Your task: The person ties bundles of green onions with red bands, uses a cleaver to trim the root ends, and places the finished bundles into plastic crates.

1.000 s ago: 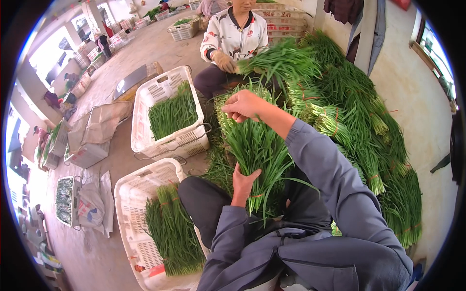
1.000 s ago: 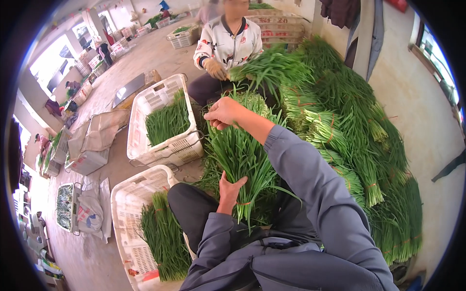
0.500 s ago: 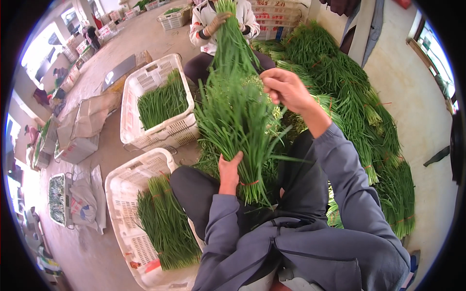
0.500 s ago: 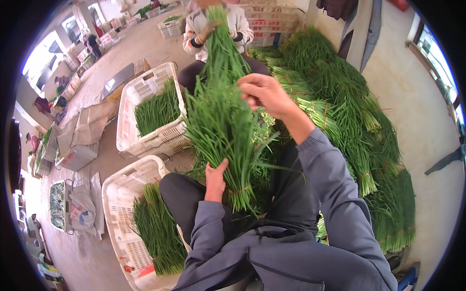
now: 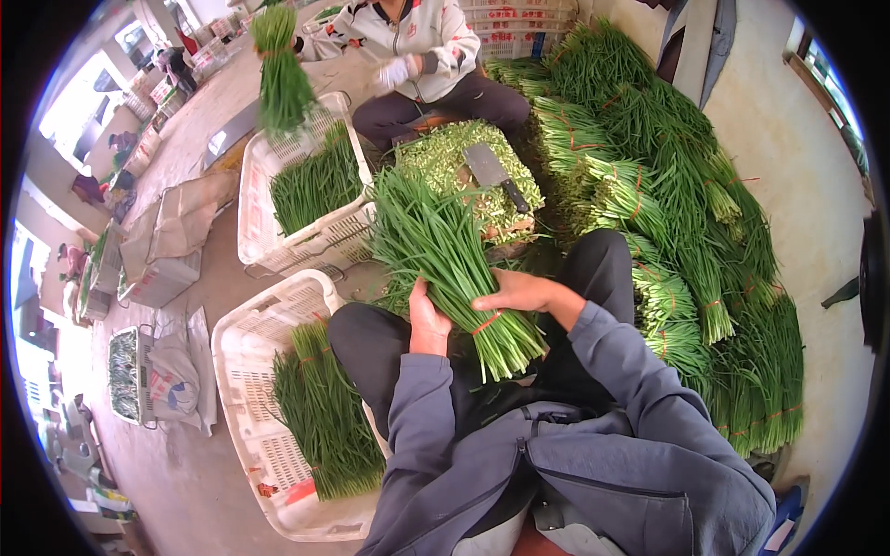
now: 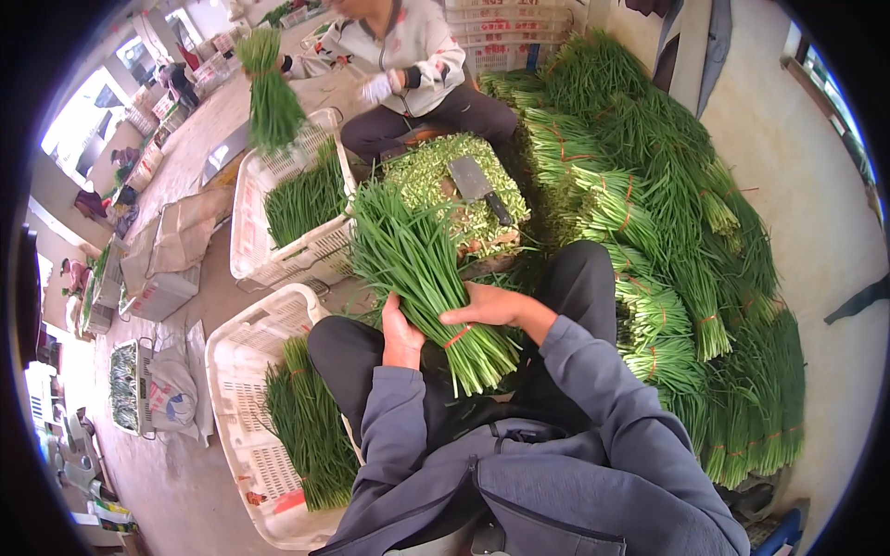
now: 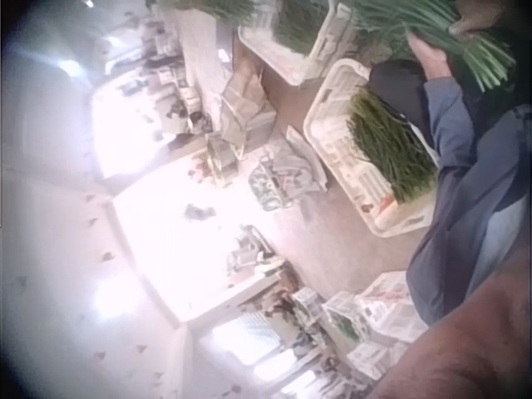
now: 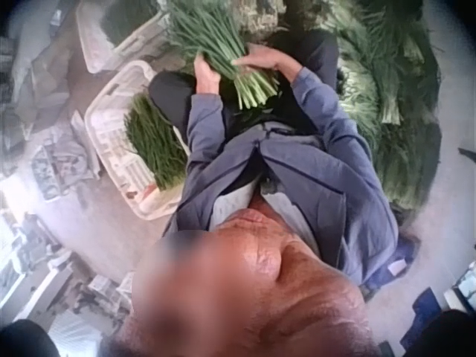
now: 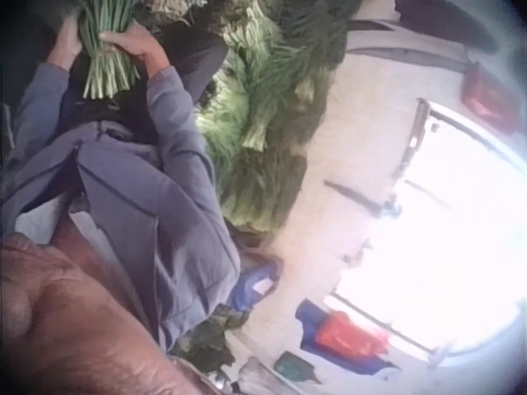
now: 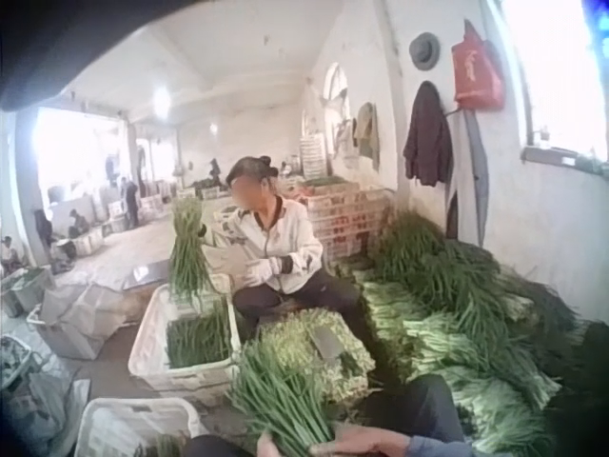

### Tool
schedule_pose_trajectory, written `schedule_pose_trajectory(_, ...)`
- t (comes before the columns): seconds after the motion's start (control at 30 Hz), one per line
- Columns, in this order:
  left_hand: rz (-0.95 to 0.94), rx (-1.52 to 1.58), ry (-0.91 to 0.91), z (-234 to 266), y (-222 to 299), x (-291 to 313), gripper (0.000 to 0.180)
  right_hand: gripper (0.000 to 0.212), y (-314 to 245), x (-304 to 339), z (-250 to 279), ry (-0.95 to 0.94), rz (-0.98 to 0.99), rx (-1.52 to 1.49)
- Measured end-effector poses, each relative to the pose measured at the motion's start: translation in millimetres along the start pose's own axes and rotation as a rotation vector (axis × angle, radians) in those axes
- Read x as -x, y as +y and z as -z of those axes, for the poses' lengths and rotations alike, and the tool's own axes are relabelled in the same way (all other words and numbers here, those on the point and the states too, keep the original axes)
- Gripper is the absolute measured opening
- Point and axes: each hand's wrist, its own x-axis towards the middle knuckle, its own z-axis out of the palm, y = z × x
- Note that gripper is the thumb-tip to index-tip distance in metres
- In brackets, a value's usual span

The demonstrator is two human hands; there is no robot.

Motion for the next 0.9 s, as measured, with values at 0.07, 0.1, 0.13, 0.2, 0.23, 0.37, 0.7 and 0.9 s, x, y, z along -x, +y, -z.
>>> schedule_pose_trajectory(0.07, -0.012, 0.006, -0.079, -6, 2, 3, 0.049, 0.096, 14, -20, -9, 0.218, 0.042, -0.095)
schedule_pose_trajectory(0.1, -0.047, 0.019, -0.105, -14, -1, 4, 0.05, 0.097, 24, -21, -5, 0.251, 0.086, -0.118)
schedule_pose_trajectory(0.13, -0.095, 0.036, -0.12, -13, -1, 7, 0.051, 0.098, 20, -21, -9, 0.266, 0.128, -0.14)
schedule_pose_trajectory(0.2, -0.169, 0.057, -0.148, -13, 0, 12, 0.052, 0.098, 27, -28, -16, 0.388, 0.109, -0.067)
schedule_pose_trajectory(0.23, -0.211, 0.075, -0.162, -14, -2, 16, 0.054, 0.099, 27, -28, -18, 0.515, 0.074, 0.004)
schedule_pose_trajectory(0.37, -0.252, 0.102, -0.188, -9, -14, 25, 0.075, 0.097, 29, -25, -10, 0.45, 0.055, -0.11)
schedule_pose_trajectory(0.7, -0.146, -0.243, -0.071, -1, -19, 13, 0.046, 0.099, 39, -16, -13, 0.348, 0.027, 0.278)
schedule_pose_trajectory(0.9, -0.163, -0.336, 0.003, -6, -17, 17, 0.045, 0.043, -27, -2, 17, 0.131, -0.095, 0.888)
